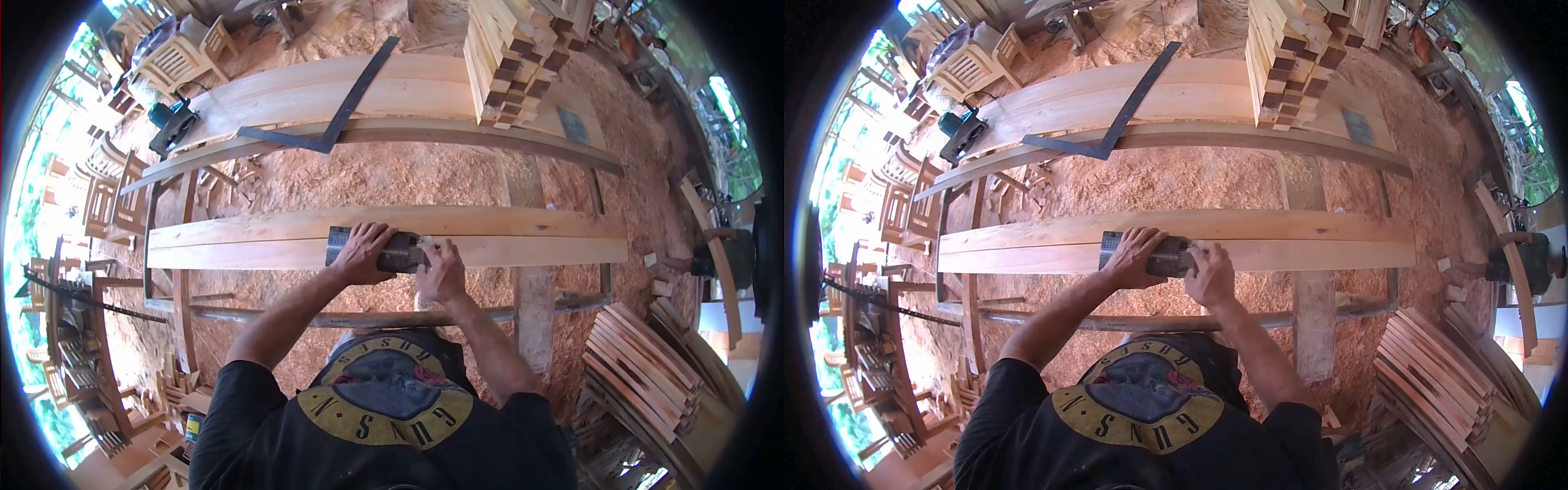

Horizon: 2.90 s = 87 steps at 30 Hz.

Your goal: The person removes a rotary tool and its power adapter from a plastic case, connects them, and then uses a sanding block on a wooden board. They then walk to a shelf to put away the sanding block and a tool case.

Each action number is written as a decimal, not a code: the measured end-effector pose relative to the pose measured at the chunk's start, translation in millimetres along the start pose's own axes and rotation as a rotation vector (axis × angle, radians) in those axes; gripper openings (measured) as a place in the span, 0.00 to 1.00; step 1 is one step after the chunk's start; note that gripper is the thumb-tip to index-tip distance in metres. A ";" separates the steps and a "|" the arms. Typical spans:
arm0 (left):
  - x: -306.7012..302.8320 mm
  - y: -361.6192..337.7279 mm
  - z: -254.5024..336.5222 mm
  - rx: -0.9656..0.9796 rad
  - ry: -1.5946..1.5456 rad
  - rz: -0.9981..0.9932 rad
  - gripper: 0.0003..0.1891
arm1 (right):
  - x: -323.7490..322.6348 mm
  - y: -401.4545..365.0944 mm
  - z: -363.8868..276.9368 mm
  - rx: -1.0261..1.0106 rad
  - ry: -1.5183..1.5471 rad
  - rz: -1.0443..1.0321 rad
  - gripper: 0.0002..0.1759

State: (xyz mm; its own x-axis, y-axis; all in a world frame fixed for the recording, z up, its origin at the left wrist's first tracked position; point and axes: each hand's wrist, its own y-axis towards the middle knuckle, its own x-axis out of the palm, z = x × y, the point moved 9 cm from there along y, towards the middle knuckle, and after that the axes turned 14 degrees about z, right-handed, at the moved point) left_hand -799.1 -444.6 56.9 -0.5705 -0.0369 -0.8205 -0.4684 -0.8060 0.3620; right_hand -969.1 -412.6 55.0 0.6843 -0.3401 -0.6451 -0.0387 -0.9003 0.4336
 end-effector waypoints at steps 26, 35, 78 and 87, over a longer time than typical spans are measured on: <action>-7.8 -6.5 -11.1 -0.041 0.046 0.024 0.54 | -9.8 16.6 18.4 -0.104 -0.046 0.070 0.19; -10.0 -7.5 -8.8 -0.038 0.040 0.048 0.53 | 21.4 13.8 -17.3 -0.278 0.068 -0.120 0.10; 20.6 3.1 -5.2 -0.086 0.020 -0.035 0.45 | 47.1 -8.7 79.0 0.512 0.121 -0.128 0.15; 17.9 8.3 4.7 0.028 -0.025 0.020 0.43 | 51.5 -13.4 79.7 0.564 0.100 -0.103 0.11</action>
State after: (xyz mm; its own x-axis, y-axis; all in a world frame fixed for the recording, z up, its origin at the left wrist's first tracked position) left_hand -816.4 -449.2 47.3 -0.5969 -0.0378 -0.8014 -0.4751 -0.7883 0.3910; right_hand -991.3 -439.6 -34.1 0.7693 -0.2402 -0.5920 -0.3315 -0.9422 -0.0486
